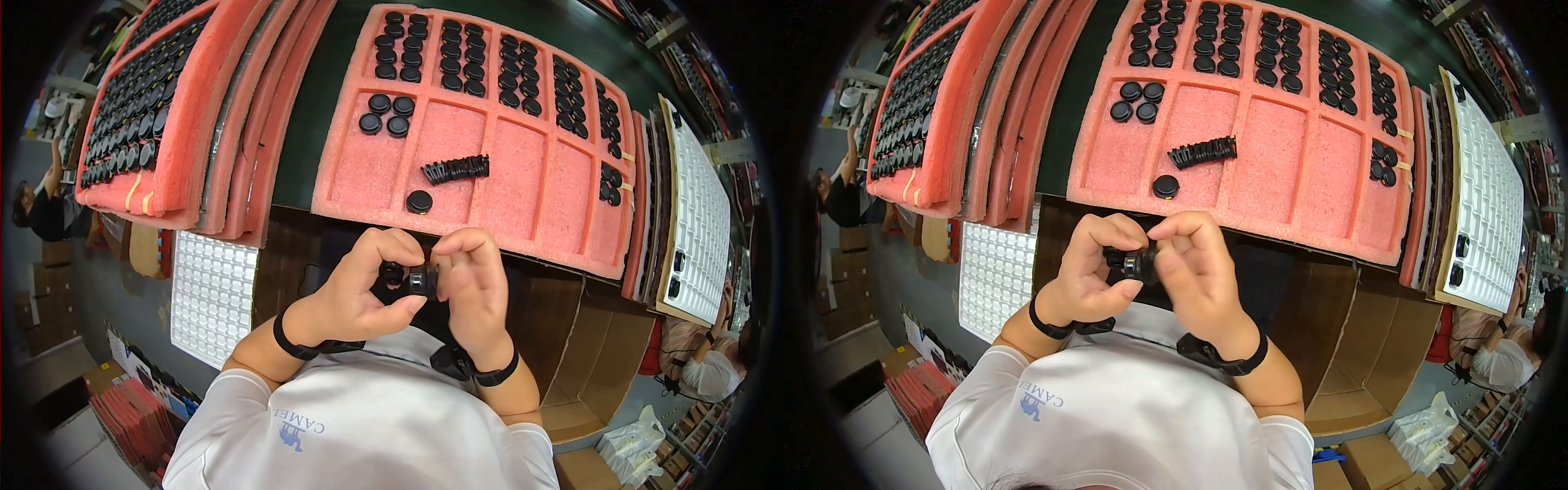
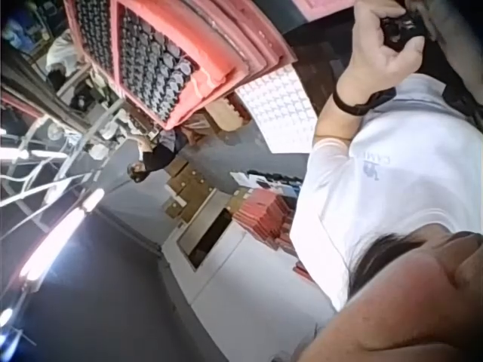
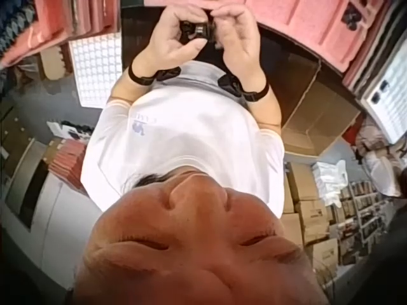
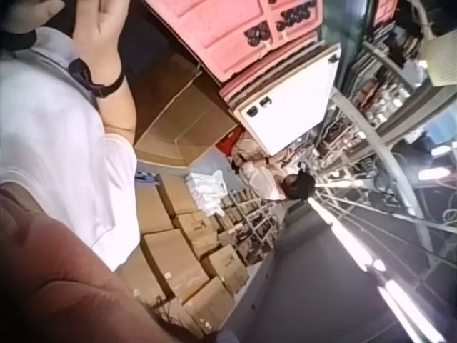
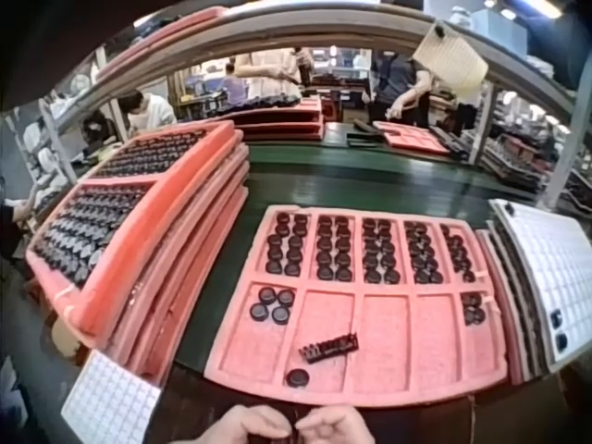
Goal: The person picks up a pink tray of small black components, joins two different black plastic parts together by hand, and places the assembled units into a white grid tray. This process is repeated for several components, handling each piece individually before placing the finished assemblies into the grid.
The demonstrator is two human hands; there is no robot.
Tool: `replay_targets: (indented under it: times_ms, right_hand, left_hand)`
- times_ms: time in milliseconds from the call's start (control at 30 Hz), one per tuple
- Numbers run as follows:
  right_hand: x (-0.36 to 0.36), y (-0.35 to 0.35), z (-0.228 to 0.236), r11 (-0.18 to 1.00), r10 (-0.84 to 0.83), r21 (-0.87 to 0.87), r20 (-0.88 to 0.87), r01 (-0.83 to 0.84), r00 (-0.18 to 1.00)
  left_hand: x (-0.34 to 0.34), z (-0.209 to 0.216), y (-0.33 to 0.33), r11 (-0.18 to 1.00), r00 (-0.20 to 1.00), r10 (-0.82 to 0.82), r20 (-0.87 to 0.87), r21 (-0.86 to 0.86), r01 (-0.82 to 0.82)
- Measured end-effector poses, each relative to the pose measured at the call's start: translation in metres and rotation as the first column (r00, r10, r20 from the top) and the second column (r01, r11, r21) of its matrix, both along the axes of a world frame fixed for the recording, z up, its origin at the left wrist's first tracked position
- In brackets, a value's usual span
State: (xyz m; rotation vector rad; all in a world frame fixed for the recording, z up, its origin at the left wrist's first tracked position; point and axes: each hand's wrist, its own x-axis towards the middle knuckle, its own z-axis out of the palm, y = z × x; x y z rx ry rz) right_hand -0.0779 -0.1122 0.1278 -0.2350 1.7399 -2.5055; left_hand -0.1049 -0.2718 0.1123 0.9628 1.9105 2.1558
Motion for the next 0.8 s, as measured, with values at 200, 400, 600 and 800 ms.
replay_targets:
  times_ms: [200,400,600,800]
  right_hand:
    - [-0.004,0.002,-0.006,0.968,0.093,-0.234,-0.013,-0.094,0.996]
    - [-0.004,0.007,-0.003,0.994,0.069,-0.085,-0.010,-0.069,0.998]
    - [-0.002,0.001,0.004,0.997,0.025,-0.071,0.149,-0.015,0.989]
    - [-0.006,0.006,0.000,0.990,0.076,-0.121,0.039,-0.071,0.996]
  left_hand:
    - [0.000,0.001,0.002,0.999,1.000,-0.022,-0.021,0.022,0.023]
    - [0.001,-0.001,0.001,0.992,0.997,-0.067,0.030,0.105,0.064]
    - [-0.001,-0.001,0.001,0.999,0.999,-0.036,-0.034,-0.002,0.036]
    - [0.002,-0.006,0.000,0.996,0.998,-0.055,0.035,0.069,0.053]
